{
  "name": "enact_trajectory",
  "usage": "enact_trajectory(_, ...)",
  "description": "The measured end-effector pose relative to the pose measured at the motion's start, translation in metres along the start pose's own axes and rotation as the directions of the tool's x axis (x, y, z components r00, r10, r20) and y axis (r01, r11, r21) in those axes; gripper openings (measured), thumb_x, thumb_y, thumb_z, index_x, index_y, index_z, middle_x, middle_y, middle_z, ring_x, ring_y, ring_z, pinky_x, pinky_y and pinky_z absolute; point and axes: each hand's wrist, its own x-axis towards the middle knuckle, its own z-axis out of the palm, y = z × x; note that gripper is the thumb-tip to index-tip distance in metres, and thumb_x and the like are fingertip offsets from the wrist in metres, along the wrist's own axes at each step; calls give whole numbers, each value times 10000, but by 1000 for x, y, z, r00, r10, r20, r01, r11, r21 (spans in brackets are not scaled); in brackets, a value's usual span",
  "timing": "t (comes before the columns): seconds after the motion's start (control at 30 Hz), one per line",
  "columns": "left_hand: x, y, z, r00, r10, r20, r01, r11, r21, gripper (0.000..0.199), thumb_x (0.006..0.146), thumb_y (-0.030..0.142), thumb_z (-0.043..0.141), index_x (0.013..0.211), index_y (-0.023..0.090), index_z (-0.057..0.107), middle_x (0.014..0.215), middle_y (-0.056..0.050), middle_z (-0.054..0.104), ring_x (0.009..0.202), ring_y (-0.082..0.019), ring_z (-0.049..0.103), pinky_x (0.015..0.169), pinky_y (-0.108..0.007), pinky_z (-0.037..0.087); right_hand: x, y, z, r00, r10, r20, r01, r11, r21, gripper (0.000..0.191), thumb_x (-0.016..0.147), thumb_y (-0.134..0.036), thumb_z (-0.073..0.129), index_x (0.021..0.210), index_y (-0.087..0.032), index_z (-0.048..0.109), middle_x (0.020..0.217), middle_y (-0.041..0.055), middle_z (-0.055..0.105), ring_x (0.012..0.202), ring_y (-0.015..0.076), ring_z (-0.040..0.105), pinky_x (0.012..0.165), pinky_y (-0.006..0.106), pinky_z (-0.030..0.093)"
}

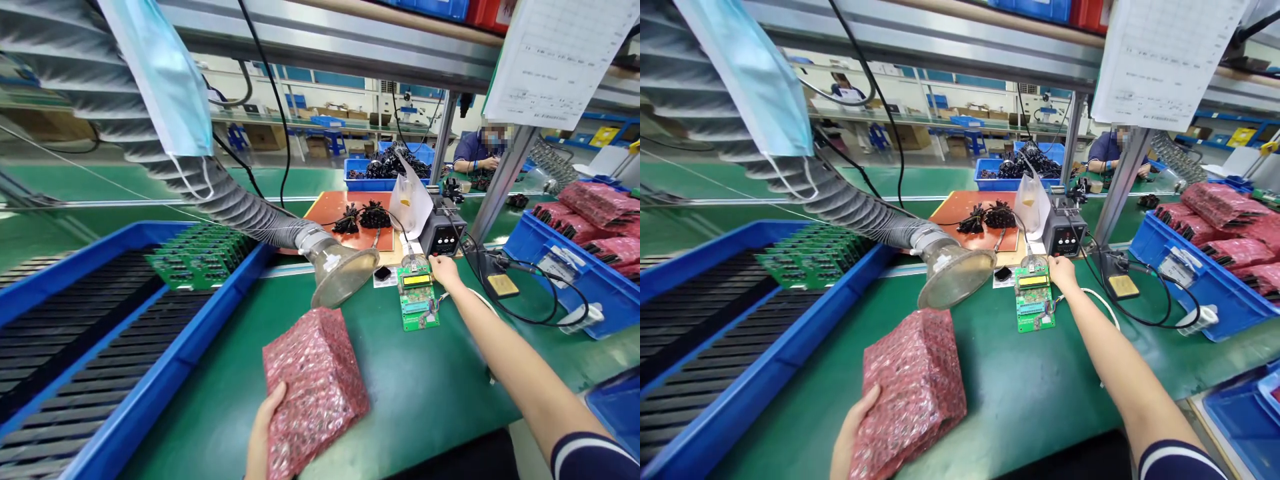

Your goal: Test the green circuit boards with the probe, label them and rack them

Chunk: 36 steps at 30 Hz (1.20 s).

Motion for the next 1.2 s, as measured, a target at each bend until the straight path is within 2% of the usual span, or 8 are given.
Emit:
enact_trajectory(0.2,-4,1,8,998,-1,-66,4,999,42,239,682,175,625,913,158,686,699,-45,748,842,-303,727,791,-394,590,-85,-8,8,962,-205,-180,199,979,-53,836,798,-503,652,1442,-78,329,1461,282,331,1335,412,374,1040,539,370)
enact_trajectory(0.33,-20,-7,19,1000,9,9,-10,992,128,257,691,247,681,930,152,676,796,-63,753,858,-301,719,753,-366,588,-149,-23,8,859,-438,-264,463,885,40,592,846,-376,615,1352,-109,460,1475,248,325,1380,385,315,1083,565,325)
enact_trajectory(0.53,-50,-33,37,949,196,247,-272,907,322,824,671,444,788,1380,230,427,1371,-89,558,1212,-295,558,952,-350,496,-228,-30,-4,835,-546,70,424,719,551,427,910,-314,544,1328,-251,484,1370,113,518,1286,244,480,1069,447,419)
enact_trajectory(0.67,-61,-38,37,931,116,346,-273,851,448,756,807,620,582,1445,277,364,1479,-93,430,1179,-285,575,859,-343,537,-238,-23,3,875,-397,278,98,707,701,682,877,-422,584,1464,-224,298,1533,121,326,1401,272,333,1135,488,322)
enact_trajectory(0.8,-47,-30,40,892,140,430,-382,744,549,729,813,605,572,1419,240,394,1150,-109,645,786,-215,684,695,-366,568,-224,-11,0,820,-391,418,-78,648,757,541,932,-455,472,1406,-206,392,1446,121,473,1328,248,455,1126,466,341)
enact_trajectory(0.97,-16,-29,69,799,310,516,-589,578,564,480,783,441,664,1205,226,588,1190,-83,602,1134,-252,561,1003,-399,423,-203,-16,-23,831,-492,259,255,752,608,648,916,-349,534,1486,-208,261,1549,116,304,1417,242,308,1156,467,289)
enact_trajectory(1.1,-11,-46,87,760,286,584,-615,608,502,259,856,385,556,1024,197,615,1082,-68,653,1080,-228,582,978,-362,424,-177,-44,-50,458,-824,334,744,561,363,407,914,-165,494,1314,-220,547,1372,68,555,1324,225,429,1134,442,328)
enact_trajectory(1.2,-12,-61,91,749,337,570,-635,611,473,183,880,349,499,952,194,563,999,-49,638,1003,-205,583,928,-330,430,-163,-60,-63,279,-862,424,886,401,232,316,858,-91,562,1145,-188,653,1199,77,663,1164,235,539,1017,414,439)
